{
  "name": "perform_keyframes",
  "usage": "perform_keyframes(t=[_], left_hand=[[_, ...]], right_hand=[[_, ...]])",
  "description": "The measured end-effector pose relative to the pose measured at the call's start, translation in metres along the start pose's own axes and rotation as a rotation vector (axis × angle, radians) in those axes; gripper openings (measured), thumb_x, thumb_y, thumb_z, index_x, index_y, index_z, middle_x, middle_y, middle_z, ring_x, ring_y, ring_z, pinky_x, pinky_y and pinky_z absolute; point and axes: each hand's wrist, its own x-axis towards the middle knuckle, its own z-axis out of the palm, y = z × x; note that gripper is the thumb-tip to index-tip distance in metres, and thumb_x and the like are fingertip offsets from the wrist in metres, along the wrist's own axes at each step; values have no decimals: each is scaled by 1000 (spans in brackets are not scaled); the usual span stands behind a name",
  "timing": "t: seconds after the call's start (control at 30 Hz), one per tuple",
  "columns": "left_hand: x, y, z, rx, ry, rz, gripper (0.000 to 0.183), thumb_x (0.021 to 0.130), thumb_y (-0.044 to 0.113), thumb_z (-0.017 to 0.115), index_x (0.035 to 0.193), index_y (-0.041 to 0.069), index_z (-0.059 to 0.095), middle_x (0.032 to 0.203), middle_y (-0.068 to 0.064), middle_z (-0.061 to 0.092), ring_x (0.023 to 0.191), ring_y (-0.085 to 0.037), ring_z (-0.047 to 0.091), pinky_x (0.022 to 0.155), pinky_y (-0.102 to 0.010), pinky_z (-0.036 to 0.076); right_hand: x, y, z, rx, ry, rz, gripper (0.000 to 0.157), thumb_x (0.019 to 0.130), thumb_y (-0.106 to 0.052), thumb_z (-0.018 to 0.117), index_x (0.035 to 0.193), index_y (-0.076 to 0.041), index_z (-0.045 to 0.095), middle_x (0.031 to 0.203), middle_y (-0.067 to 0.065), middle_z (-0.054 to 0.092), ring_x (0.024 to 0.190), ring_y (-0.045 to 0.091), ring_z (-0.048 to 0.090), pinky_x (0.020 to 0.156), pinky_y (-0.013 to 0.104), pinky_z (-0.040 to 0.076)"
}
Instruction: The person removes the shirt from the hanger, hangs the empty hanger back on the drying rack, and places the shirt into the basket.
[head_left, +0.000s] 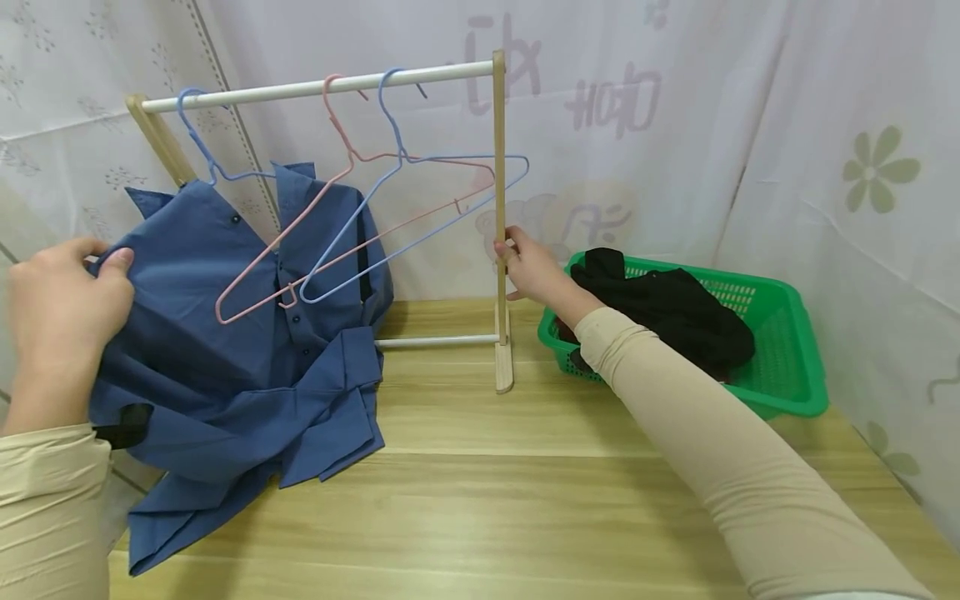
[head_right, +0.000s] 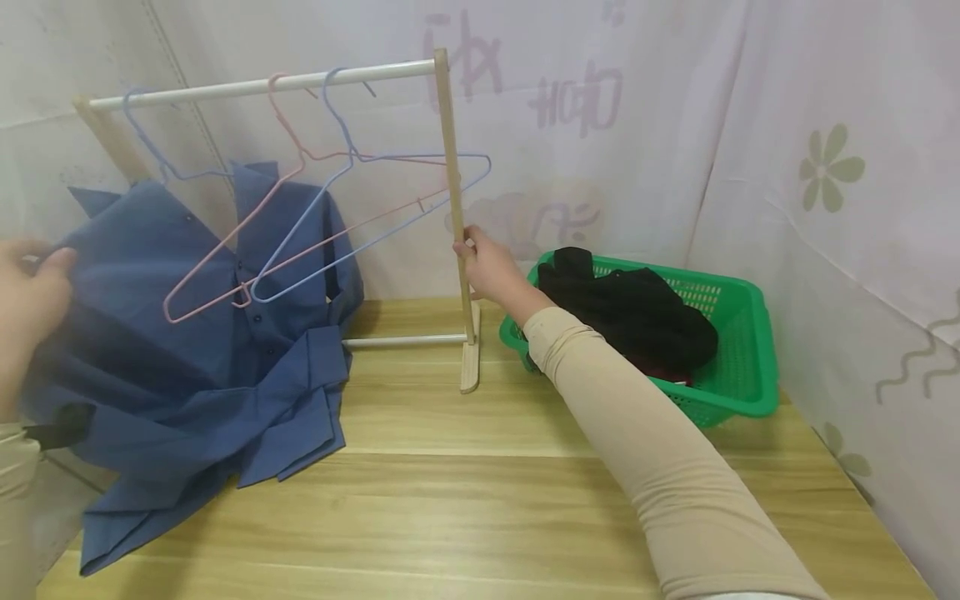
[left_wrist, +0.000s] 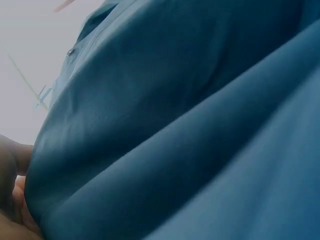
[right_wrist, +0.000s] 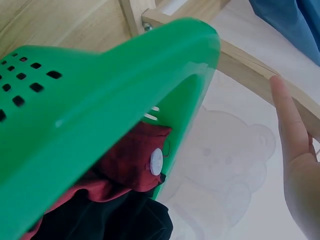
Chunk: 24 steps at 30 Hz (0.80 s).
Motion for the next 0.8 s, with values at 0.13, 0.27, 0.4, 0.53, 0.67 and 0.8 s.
perform_keyframes(t=[0.13, 0.27, 0.4, 0.53, 0.67, 0.8], left_hand=[[-2, 8, -2, -18, 38, -8, 58, 114, 37, 33, 144, -8, 55, 138, -42, 56, 129, -61, 47, 107, -71, 37], [1, 11, -6, -56, 81, 2, 56, 113, 37, 37, 143, -5, 57, 136, -39, 58, 125, -59, 51, 98, -67, 39], [3, 8, -10, -101, 90, -22, 56, 112, 37, 38, 147, -2, 55, 136, -37, 57, 118, -54, 52, 74, -49, 38], [4, -2, -9, -156, 85, -82, 55, 112, 39, 38, 149, 2, 53, 134, -33, 54, 104, -42, 51, 71, -36, 32], [5, -17, -4, -245, 115, -173, 48, 111, 44, 43, 143, 13, 59, 107, 0, 54, 86, -2, 40, 72, -24, 28], [0, -26, 0, -356, 171, -217, 15, 109, 45, 49, 111, 42, 63, 92, 29, 31, 81, 15, 25, 77, -15, 24]], right_hand=[[-3, 1, -6, 8, 0, 10, 43, 114, -44, 34, 144, -16, 43, 140, 20, 55, 125, 39, 59, 79, 47, 67], [-5, 3, -11, 15, 10, 17, 43, 114, -44, 34, 145, -15, 43, 141, 18, 54, 128, 40, 59, 79, 49, 67], [-4, 5, -12, 22, 18, 15, 44, 113, -45, 36, 144, -15, 44, 140, 18, 55, 127, 39, 61, 77, 48, 67], [-3, 7, -9, 23, 23, 19, 44, 113, -45, 36, 144, -16, 45, 140, 17, 56, 125, 39, 61, 75, 46, 67], [-3, 8, -8, 13, 19, 19, 46, 113, -46, 35, 146, -16, 44, 141, 18, 56, 126, 40, 61, 75, 45, 67], [-4, 7, -7, 14, 33, 13, 46, 113, -46, 34, 145, -16, 44, 139, 19, 57, 125, 40, 61, 75, 46, 67]])
